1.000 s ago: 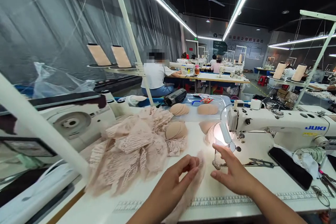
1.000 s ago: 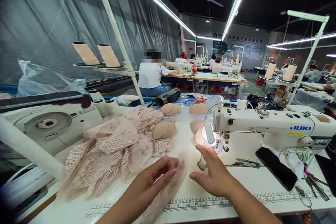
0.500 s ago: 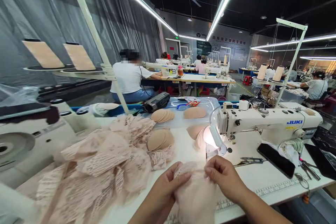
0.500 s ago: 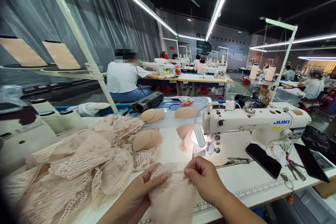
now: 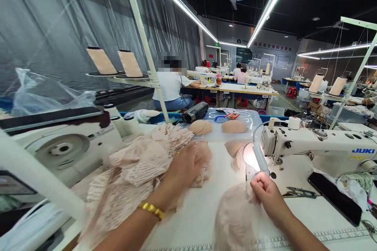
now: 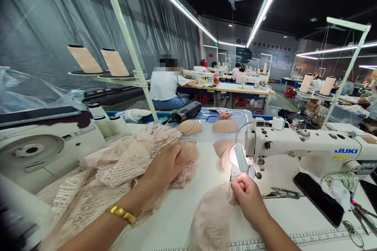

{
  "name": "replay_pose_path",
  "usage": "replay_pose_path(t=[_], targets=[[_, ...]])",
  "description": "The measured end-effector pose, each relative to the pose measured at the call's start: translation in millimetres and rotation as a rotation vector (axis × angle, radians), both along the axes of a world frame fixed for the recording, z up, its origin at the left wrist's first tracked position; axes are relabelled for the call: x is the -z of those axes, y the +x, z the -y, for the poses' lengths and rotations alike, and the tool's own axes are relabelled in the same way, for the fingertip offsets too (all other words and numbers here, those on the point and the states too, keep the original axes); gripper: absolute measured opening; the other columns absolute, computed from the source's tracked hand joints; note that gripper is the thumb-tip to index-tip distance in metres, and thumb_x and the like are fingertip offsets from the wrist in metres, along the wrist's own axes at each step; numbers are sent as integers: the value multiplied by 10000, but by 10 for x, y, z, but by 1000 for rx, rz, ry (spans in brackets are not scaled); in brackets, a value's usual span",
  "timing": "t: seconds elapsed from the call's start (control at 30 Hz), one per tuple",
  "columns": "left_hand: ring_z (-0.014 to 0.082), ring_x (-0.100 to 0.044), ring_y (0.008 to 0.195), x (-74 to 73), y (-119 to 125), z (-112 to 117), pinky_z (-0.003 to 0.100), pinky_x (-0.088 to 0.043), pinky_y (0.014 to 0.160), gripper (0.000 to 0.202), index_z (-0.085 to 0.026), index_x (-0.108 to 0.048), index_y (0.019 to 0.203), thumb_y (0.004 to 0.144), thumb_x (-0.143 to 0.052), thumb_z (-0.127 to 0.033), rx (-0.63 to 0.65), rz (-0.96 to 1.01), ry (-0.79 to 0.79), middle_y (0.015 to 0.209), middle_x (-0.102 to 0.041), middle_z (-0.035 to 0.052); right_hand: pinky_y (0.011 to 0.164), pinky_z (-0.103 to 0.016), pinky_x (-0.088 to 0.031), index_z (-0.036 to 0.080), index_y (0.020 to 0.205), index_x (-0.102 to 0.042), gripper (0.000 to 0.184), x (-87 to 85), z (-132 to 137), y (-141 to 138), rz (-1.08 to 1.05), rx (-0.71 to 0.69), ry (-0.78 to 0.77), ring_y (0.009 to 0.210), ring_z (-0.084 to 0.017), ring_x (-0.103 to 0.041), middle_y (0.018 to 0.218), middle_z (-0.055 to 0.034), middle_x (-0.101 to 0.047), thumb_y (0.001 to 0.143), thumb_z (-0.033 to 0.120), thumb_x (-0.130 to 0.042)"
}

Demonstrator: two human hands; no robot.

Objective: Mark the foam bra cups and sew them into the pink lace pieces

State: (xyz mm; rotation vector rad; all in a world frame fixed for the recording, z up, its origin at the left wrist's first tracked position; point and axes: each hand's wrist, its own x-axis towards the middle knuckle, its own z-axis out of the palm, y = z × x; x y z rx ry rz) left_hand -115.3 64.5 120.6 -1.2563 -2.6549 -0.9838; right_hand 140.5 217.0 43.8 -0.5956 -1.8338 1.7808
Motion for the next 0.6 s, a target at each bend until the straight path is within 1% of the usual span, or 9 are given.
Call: replay_pose_path(t=[0.03, 0.1, 0.23, 0.3, 0.4, 0.43, 0.47, 0.53, 0.6], targets=[[471, -530, 1445, -17, -114, -31, 577, -372, 1218, 416, -152, -642, 1174, 861, -538, -406, -27, -36, -32, 1438, -662, 293, 625, -311, -385, 248, 812, -550, 577, 9, -1, -5, 1, -3, 10, 568, -173, -522, 565, 48, -607, 896, 803, -683], [484, -623, 1331, -28, -248, -85, 583, -430, 1158, 389, -137, -672, 1140, 874, -534, -386, -64, -86, -97, 1355, -715, 306, 624, -317, -396, 253, 803, -546, 571, 10, 8, -8, 4, -1, 19, 574, -183, -547, 572, 46, -607, 896, 801, -678], [460, -717, 1109, -89, -277, -120, 554, -514, 996, 304, -156, -705, 989, 929, -474, -344, -129, -127, -168, 1144, -792, 273, 620, -315, -407, 248, 802, -555, 555, -50, 26, -3, 4, -3, -4, 589, -187, -581, 598, 40, -621, 882, 778, -703], [444, -712, 1094, -175, -251, -87, 532, -517, 968, 294, -172, -703, 967, 944, -452, -323, -161, -129, -154, 1069, -800, 215, 617, -308, -405, 243, 804, -562, 550, -88, 25, -4, 0, -12, -33, 602, -186, -599, 610, 38, -626, 869, 763, -726], [408, -660, 1193, -311, -151, -3, 460, -512, 966, 305, -220, -706, 1039, 972, -457, -382, -178, -128, -73, 1037, -793, 93, 613, -302, -410, 228, 830, -596, 576, -123, 15, -11, -10, -10, -79, 629, -190, -640, 662, 22, -658, 841, 786, -738], [386, -668, 1159, -340, -84, 26, 423, -521, 924, 324, -232, -711, 1057, 978, -464, -427, -158, -103, -34, 1017, -790, 67, 613, -301, -414, 221, 848, -611, 599, -129, 10, -13, -15, -7, -97, 632, -189, -647, 684, 13, -673, 830, 807, -734], [359, -689, 1074, -356, 7, 51, 384, -525, 856, 351, -237, -717, 1053, 975, -478, -482, -113, -48, 7, 980, -786, 51, 613, -300, -418, 214, 867, -625, 629, -133, 6, -13, -21, -5, -118, 631, -185, -647, 704, 4, -685, 818, 832, -727], [296, -693, 836, -352, 250, 86, 328, -493, 688, 408, -235, -729, 983, 918, -556, -598, 52, 158, 74, 870, -771, 31, 615, -299, -429, 200, 897, -641, 705, -142, 1, -4, -32, -6, -161, 624, -177, -642, 725, -8, -691, 786, 893, -706], [254, -649, 687, -316, 531, 97, 308, -432, 585, 420, -236, -720, 879, 842, -642, -647, 222, 375, 107, 760, -741, 10, 619, -297, -442, 191, 918, -648, 785, -154, 0, 21, -42, -8, -197, 629, -175, -650, 730, -4, -669, 756, 958, -665]])
